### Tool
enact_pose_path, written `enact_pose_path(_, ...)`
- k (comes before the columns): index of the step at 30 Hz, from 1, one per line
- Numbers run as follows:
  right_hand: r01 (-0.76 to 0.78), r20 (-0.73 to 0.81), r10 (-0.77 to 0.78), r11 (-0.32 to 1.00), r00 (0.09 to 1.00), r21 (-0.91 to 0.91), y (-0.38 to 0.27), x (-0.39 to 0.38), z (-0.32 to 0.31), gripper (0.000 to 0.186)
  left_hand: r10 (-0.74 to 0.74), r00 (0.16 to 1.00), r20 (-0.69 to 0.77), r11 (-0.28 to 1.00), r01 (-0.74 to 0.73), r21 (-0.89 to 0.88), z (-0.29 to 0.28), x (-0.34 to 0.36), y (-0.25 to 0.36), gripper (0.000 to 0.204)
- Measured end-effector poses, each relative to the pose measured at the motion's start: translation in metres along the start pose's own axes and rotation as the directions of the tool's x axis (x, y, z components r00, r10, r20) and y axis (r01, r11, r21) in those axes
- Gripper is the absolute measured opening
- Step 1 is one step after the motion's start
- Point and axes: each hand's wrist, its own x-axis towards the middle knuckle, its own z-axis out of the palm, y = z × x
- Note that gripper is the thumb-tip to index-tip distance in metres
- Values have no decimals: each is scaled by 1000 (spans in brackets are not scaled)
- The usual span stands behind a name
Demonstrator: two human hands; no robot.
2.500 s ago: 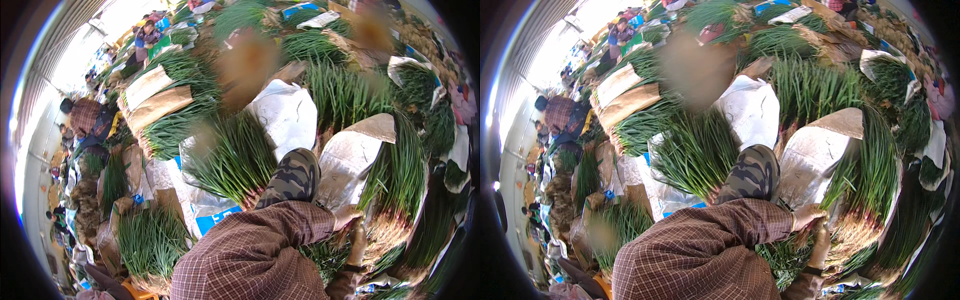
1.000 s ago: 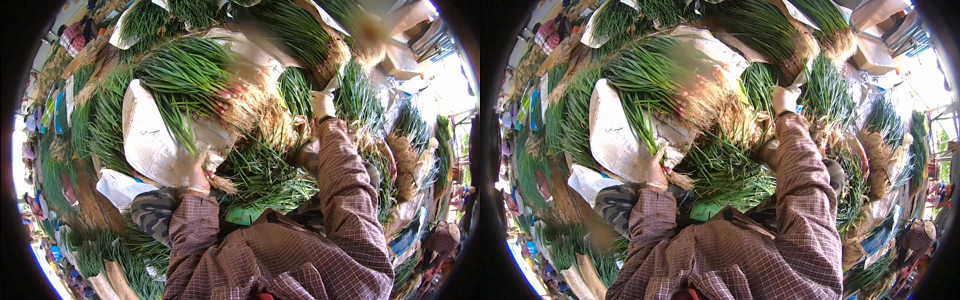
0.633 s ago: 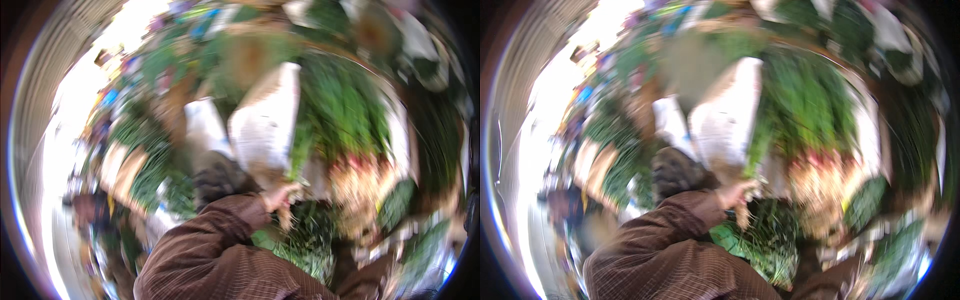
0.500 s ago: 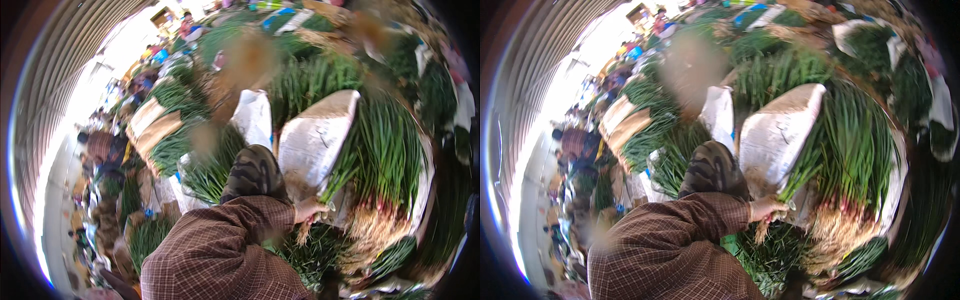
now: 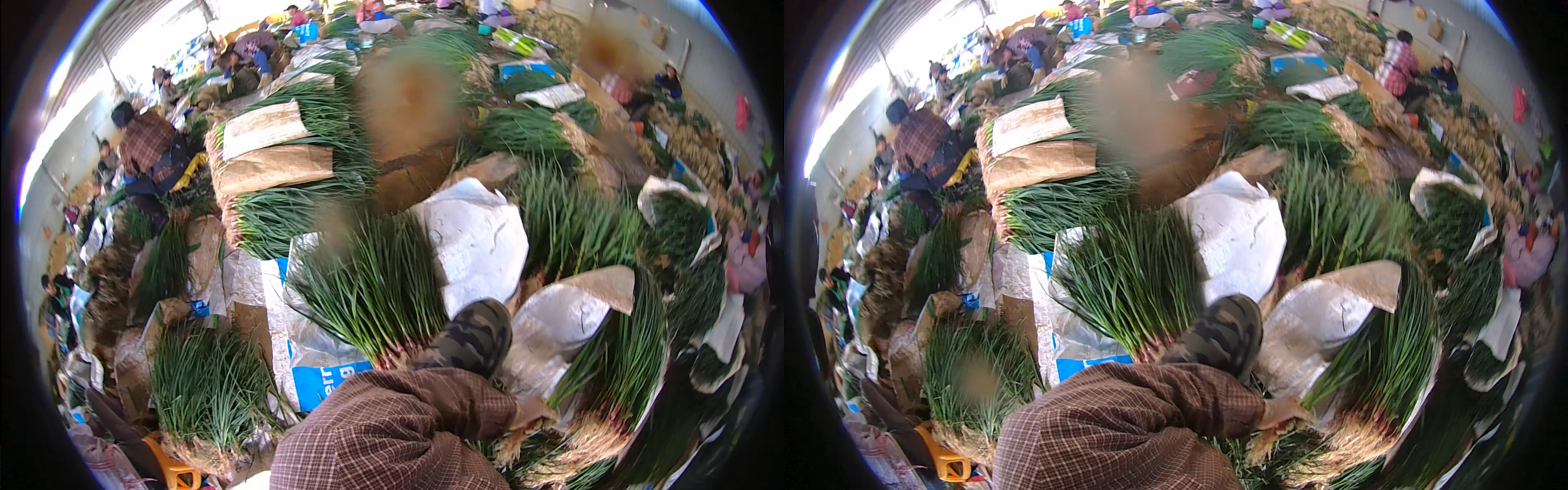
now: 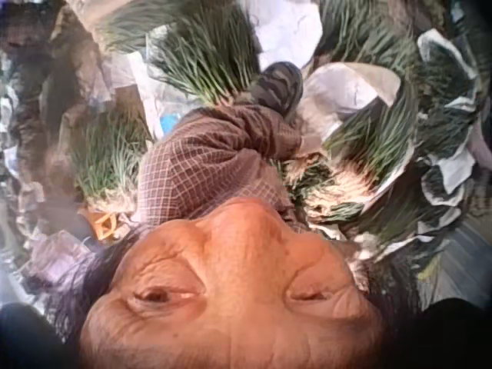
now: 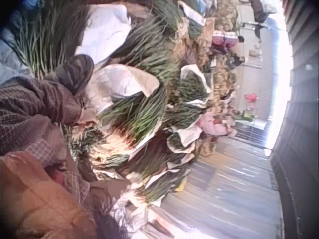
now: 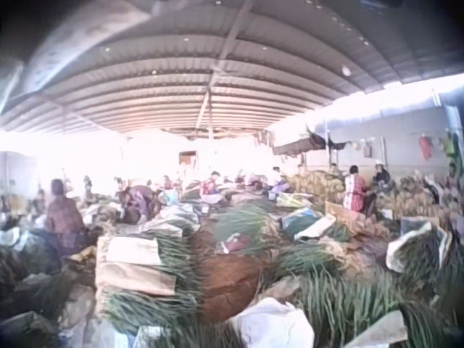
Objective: The person sits on the ground and trims the roots of green onions by hand. They pick up bunches, remove the root ends, and place the trimmed onions into a pile.
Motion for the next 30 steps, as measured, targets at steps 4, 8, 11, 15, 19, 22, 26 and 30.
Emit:
enact_pose_path(4, -66, 610, -524, 724, 594, 686, -259, 40, 209, 48, 108, 975, 193, 991, -89, -104, -3, -25, 11, 26)
enact_pose_path(8, 482, 684, -623, 764, 380, 428, -547, -120, 415, 53, 271, 944, 188, 963, -262, -69, -5, -37, 28, 22)
enact_pose_path(11, 484, 743, -632, 733, 222, 478, -567, -158, 477, 47, 269, 941, 206, 963, -264, -48, -33, -42, 29, 21)
enact_pose_path(15, 848, 639, -762, 406, 108, 341, -506, -166, 471, 35, 293, 929, 227, 955, -296, -21, -50, -44, 30, 20)
enact_pose_path(19, 667, 737, -551, 722, 392, 184, -420, -132, 409, 38, 279, 920, 275, 956, -293, 12, -43, -34, 15, 19)
enact_pose_path(22, 430, 688, -407, 890, 601, 150, -342, -102, 363, 38, 269, 912, 309, 955, -293, 36, -37, -26, 1, 18)
enact_pose_path(26, 446, 640, -295, 891, 709, -84, -220, -61, 291, 37, 197, 947, 253, 971, -225, 86, -31, -36, -4, 28)
enact_pose_path(30, 106, 562, -35, 990, 827, -95, -164, -107, 242, 37, 186, 937, 296, 956, -242, 165, -28, -25, -6, 23)
